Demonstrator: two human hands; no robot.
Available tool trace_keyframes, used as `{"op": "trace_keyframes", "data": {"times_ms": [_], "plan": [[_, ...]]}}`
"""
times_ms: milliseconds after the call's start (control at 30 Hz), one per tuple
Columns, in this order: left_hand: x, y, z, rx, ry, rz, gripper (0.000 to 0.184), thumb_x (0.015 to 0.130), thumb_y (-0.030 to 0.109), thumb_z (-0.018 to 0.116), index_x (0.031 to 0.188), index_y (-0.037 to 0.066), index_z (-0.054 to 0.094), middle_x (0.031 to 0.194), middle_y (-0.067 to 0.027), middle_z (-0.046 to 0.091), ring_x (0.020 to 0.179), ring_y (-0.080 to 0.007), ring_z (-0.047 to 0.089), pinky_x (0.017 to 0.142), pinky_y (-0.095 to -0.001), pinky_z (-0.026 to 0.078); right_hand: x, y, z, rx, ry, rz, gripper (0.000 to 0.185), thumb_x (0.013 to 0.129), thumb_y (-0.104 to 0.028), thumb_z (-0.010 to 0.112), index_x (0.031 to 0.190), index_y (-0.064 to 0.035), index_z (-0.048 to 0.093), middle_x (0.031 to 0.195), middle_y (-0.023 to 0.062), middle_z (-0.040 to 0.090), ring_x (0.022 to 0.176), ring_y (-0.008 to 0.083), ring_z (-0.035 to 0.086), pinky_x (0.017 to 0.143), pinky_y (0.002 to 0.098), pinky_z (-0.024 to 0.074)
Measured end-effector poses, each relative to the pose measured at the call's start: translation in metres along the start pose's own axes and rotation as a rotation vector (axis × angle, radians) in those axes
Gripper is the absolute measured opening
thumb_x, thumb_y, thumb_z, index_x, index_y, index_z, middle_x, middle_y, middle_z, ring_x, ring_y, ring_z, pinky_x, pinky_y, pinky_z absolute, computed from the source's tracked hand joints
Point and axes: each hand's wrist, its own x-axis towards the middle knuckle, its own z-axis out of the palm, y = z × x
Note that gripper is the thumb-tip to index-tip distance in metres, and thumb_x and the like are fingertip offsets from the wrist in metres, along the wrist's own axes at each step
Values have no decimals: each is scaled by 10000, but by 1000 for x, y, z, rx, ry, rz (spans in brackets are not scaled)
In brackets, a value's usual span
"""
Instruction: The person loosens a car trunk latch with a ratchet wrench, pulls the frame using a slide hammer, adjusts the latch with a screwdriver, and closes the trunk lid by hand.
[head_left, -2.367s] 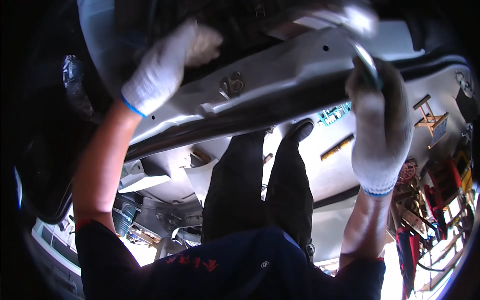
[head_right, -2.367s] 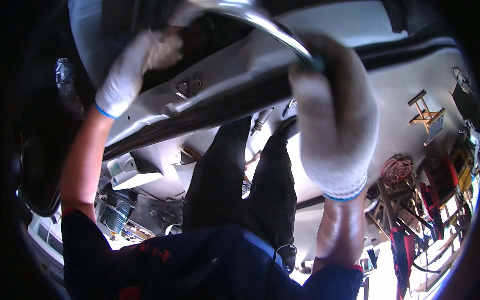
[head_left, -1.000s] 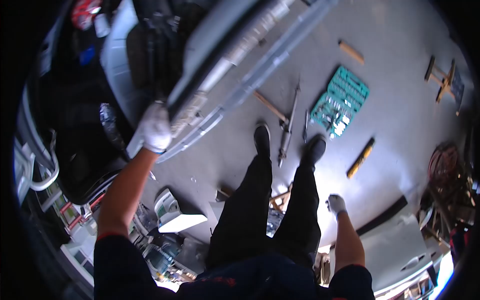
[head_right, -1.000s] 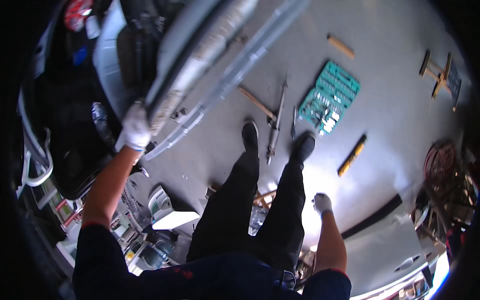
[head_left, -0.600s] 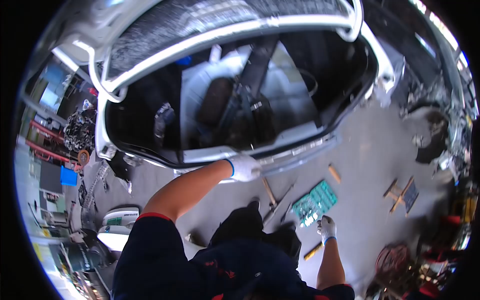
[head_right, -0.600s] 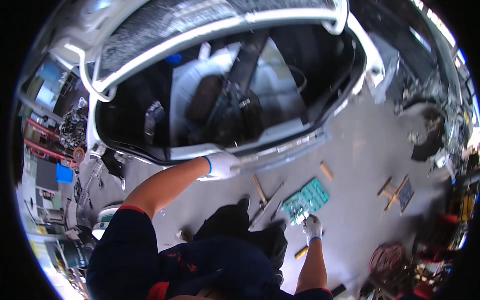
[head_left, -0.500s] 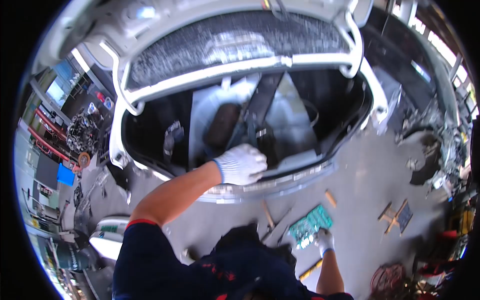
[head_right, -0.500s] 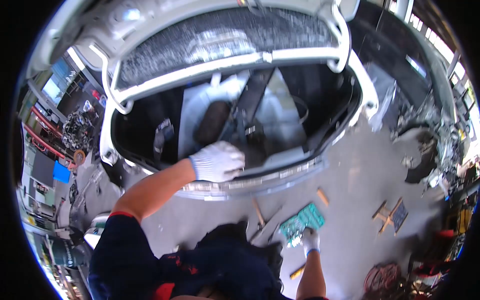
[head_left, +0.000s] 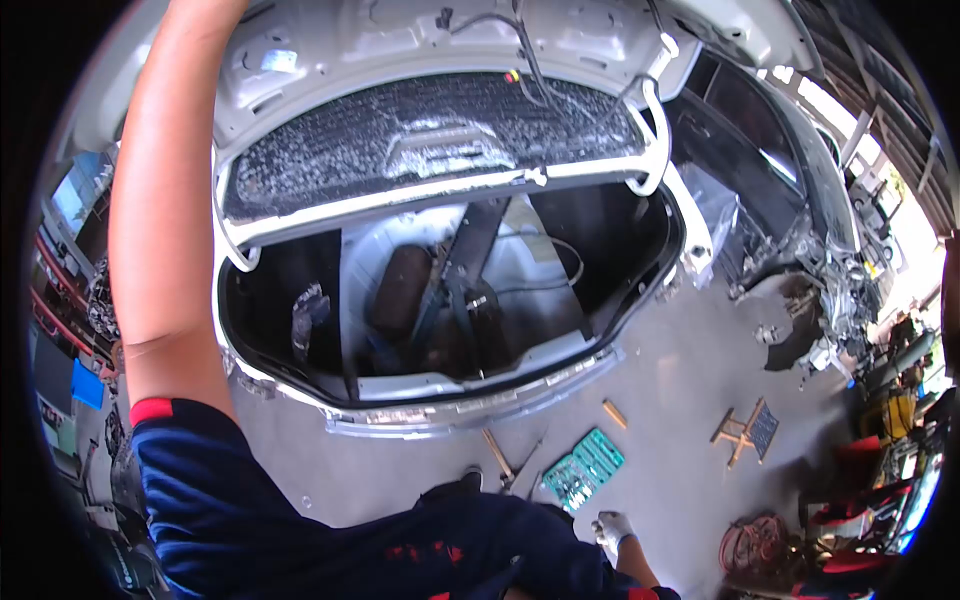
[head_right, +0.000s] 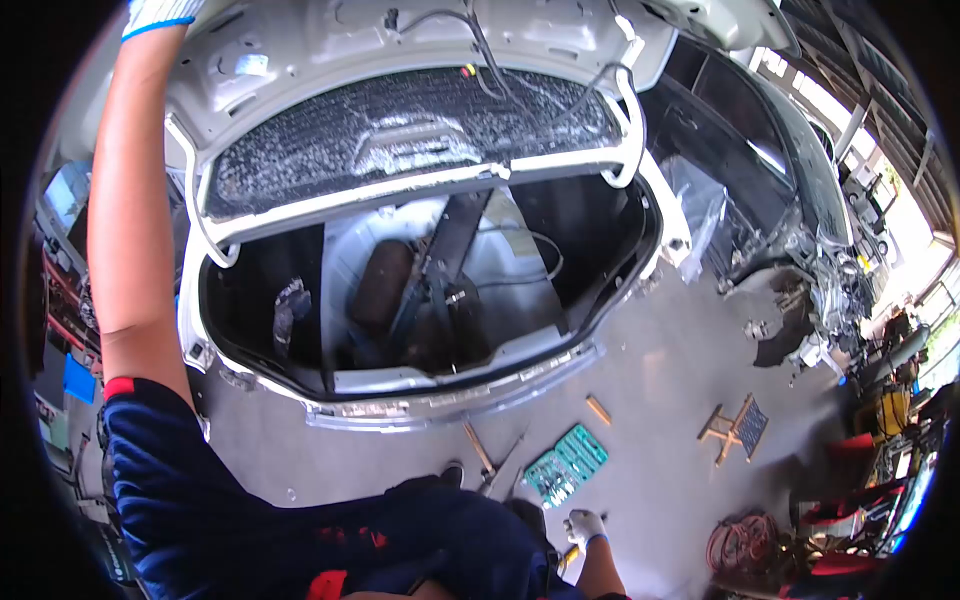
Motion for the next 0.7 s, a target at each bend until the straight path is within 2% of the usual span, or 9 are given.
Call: {"op": "trace_keyframes", "data": {"times_ms": [33,100,167,300,367,400,500,667,700], "plan": [[-10,1,2,16,31,26,221,1015,264,619,1095,100,744,1124,-146,751,813,-341,750,666,-434,593,-7,-3,-9,168,-67,60,127,1060,-109,545,1153,-61,616,809,108,642,500,128,469,417,293,368],[-23,-6,-17,-124,-22,32,209,991,266,649,1043,95,758,1025,-144,762,804,-331,747,662,-427,584,-14,-13,-26,104,60,-18,152,1054,-75,533,1190,-61,598,823,127,626,518,128,453,419,279,355],[-30,1,-53,-269,-31,-56,203,973,263,678,1057,97,759,1032,-143,762,830,-330,751,692,-426,584,-12,-30,-51,197,115,-77,171,1052,-64,537,1209,-50,604,864,142,648,538,134,481,427,278,367],[-57,64,-120,-203,217,-242,300,957,329,730,1145,99,770,1091,-149,783,935,-334,766,784,-398,585,-27,-118,-62,187,156,-334,204,1067,-122,587,1244,-46,653,900,141,697,571,130,535,450,283,409],[-87,74,-160,-294,44,-289,325,959,292,723,1193,71,761,1116,-166,783,1022,-354,757,886,-408,580,-25,-162,-61,98,144,-515,229,1074,-164,610,1259,-50,682,912,135,721,603,123,564,477,289,437],[-103,77,-178,-404,-133,-331,321,956,190,704,1243,51,738,1182,-181,766,1078,-373,747,958,-440,580,-24,-183,-57,46,139,-614,247,1077,-182,616,1271,-49,693,928,134,736,626,121,586,501,292,459],[-144,94,-234,-320,-173,-152,377,948,223,725,1278,42,733,1205,-180,769,1118,-373,746,1000,-430,572,-95,-239,-18,-81,-32,-894,303,1091,-176,594,1336,-19,681,992,115,755,752,129,646,666,281,531],[-178,112,-323,-550,-656,-100,551,779,321,727,1250,34,722,1175,-189,707,955,-380,673,872,-459,527,-173,-274,32,-238,-373,-1081,329,1087,-149,593,1370,6,661,1065,77,750,878,103,638,802,252,535],[-188,113,-323,-620,-651,-49,536,797,340,712,1234,30,721,1112,-181,697,906,-363,643,855,-454,506,-185,-278,40,-279,-448,-1081,333,1087,-135,595,1389,-12,658,1082,71,751,909,108,650,843,259,541]]}}
